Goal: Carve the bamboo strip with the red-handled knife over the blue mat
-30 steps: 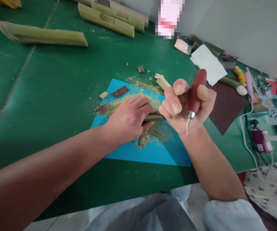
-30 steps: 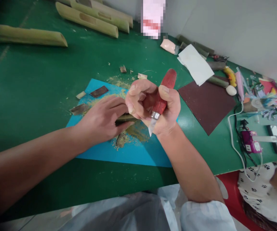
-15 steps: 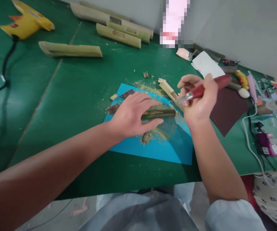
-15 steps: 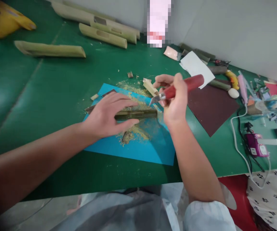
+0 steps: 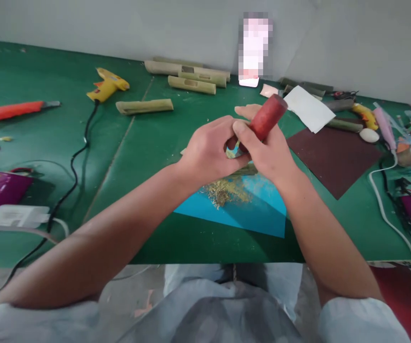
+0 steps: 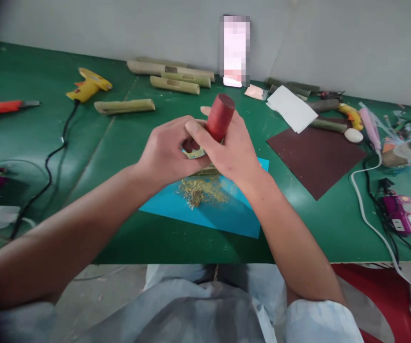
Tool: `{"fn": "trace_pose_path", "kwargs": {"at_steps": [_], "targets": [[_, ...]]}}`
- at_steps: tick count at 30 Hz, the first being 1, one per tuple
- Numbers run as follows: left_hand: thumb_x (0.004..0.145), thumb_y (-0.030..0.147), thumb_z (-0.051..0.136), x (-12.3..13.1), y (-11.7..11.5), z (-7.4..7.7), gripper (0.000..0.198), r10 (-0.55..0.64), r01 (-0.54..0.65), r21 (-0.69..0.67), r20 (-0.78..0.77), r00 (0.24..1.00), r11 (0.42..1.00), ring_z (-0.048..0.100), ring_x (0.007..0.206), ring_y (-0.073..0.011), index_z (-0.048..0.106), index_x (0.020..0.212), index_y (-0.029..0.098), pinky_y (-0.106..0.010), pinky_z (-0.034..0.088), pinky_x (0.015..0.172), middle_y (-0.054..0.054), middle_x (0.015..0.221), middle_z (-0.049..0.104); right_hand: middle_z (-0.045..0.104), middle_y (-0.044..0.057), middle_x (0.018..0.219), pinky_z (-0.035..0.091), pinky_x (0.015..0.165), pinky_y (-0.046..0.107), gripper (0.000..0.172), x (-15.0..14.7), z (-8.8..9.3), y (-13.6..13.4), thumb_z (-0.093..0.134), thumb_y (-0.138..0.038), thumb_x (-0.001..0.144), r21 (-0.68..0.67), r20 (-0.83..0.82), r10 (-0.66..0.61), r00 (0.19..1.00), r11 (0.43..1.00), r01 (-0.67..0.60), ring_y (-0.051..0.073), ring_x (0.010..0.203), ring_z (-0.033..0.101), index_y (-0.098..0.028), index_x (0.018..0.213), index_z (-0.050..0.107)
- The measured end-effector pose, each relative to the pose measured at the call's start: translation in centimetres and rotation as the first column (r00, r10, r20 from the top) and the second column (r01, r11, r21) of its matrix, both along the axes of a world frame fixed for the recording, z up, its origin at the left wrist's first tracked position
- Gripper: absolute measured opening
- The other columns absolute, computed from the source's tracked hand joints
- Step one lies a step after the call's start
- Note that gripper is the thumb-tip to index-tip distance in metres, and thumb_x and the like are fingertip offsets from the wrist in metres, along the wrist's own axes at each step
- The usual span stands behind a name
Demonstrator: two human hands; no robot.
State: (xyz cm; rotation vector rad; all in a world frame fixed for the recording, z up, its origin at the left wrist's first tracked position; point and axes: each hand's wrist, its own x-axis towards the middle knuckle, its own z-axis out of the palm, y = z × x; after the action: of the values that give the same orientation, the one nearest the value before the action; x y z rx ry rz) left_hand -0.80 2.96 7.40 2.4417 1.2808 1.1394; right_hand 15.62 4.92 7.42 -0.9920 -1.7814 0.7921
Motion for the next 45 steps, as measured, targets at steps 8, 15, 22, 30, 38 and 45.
{"fn": "trace_pose_path", "kwargs": {"at_steps": [8,15,22,30,38,45], "targets": [[0.077,0.032,0.079,0.8,2.1,-0.3,0.018,0.099,0.021,-0.218,0.525,0.845,0.976,0.061,0.074,-0.0156,0.069,0.086,0.020,-0.031,0.049,0.066,-0.001,0.079,0.068,0.066,0.009,0.127,0.053,0.103,0.051,0.054,2.4,-0.8,-0.4,0.065,-0.067,0.090,0.201,0.189,-0.037,0.981,0.980,-0.002,0.028,0.117,0.064,-0.024,0.124,0.064],[0.085,0.045,0.074,0.6,5.4,-0.4,0.023,0.336,0.073,-0.464,0.732,0.592,0.883,0.044,0.052,-0.0112,0.070,0.075,0.024,-0.031,0.030,0.047,0.000,0.061,0.059,0.072,0.015,0.114,0.052,0.102,0.051,0.033,5.0,-5.4,-1.7,0.074,-0.046,0.086,0.174,0.545,-0.075,0.835,0.984,-0.025,0.033,0.113,0.065,-0.017,0.103,0.071],[0.083,0.076,0.067,1.9,6.7,-0.8,0.053,0.297,0.045,-0.368,0.810,0.506,0.929,0.046,0.048,-0.0082,0.072,0.082,0.023,-0.031,0.029,0.044,0.001,0.062,0.063,0.072,0.015,0.108,0.051,0.096,0.046,0.027,4.8,-5.6,-2.3,0.062,-0.030,0.089,0.126,0.762,-0.009,0.648,0.983,-0.134,0.031,0.106,0.064,-0.016,0.109,0.073],[0.079,0.031,0.080,1.1,0.6,-1.5,0.016,0.280,0.029,-0.426,0.644,0.712,0.904,0.061,0.062,-0.0108,0.069,0.082,0.020,-0.026,0.049,0.057,0.000,0.075,0.068,0.071,0.013,0.096,0.047,0.080,0.038,0.019,3.0,-5.7,-4.5,0.063,-0.029,0.085,0.083,0.755,-0.039,0.655,0.996,-0.036,0.027,0.093,0.063,-0.014,0.096,0.069],[0.088,0.032,0.062,0.2,-1.3,-5.1,0.016,0.191,0.018,-0.411,0.461,0.866,0.911,0.071,0.072,-0.0163,0.073,0.088,0.021,-0.032,0.059,0.072,-0.002,0.085,0.075,0.070,0.011,0.094,0.042,0.074,0.036,0.021,1.3,-6.0,-5.2,0.066,-0.038,0.089,-0.035,0.746,-0.017,0.666,0.997,0.064,0.025,0.090,0.063,-0.017,0.088,0.067],[0.084,0.030,0.066,-0.3,-1.6,-5.0,0.015,0.098,-0.027,-0.303,0.222,0.970,0.952,0.070,0.078,-0.0194,0.070,0.071,0.023,-0.037,0.056,0.083,-0.001,0.077,0.075,0.069,0.010,0.091,0.039,0.072,0.036,0.023,1.4,-6.3,-5.2,0.066,-0.041,0.090,-0.005,0.744,-0.034,0.667,0.998,0.058,0.025,0.088,0.062,-0.018,0.088,0.065]]}}
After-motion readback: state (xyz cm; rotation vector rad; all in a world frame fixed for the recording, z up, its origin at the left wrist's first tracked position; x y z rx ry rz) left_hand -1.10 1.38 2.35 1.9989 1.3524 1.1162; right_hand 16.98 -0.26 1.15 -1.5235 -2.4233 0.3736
